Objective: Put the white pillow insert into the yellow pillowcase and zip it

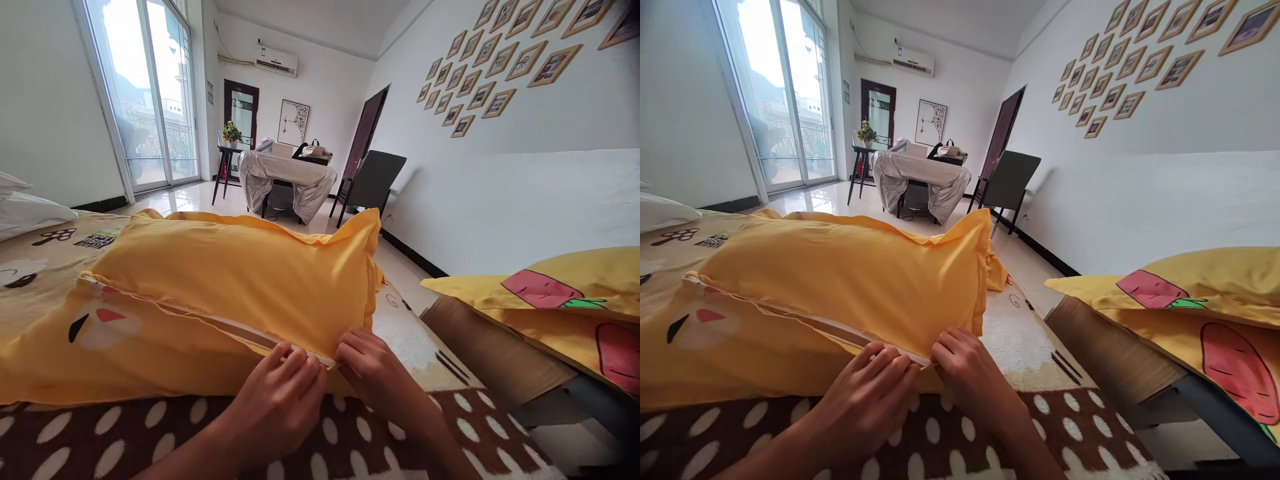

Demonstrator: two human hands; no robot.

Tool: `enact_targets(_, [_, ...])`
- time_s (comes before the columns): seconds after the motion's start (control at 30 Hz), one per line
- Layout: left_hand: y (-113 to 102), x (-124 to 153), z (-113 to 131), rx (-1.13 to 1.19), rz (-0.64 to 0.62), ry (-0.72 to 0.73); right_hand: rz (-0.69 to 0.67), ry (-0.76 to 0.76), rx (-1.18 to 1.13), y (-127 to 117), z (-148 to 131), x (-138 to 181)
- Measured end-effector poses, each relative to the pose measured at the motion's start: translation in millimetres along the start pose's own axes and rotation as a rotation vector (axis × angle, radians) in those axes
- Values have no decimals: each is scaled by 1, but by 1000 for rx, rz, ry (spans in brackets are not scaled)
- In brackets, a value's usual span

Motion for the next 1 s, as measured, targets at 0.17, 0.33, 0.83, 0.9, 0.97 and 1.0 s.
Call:
enact_targets(0.17, [3,1,3,34,7,-16,10,12,-15,1,-3,-3])
enact_targets(0.33, [5,8,10,-20,179,46,48,73,-104,10,-5,-5])
enact_targets(0.83, [9,5,7,83,129,-215,210,165,-191,16,-4,-6])
enact_targets(0.9, [10,4,4,81,120,-223,218,157,-183,17,-5,-6])
enact_targets(0.97, [11,4,1,95,113,-221,219,146,-184,17,-5,-6])
enact_targets(1.0, [12,5,0,119,101,-228,216,143,-187,17,-5,-6])
Point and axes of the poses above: each hand's wrist, its own x-axis away from the middle knuckle, its own y-axis out of the palm, z = x × y, the point moved 2 cm from there along -x, towards the middle knuckle, and after that the axes turned 3 degrees about -y, right-handed, at the moved point
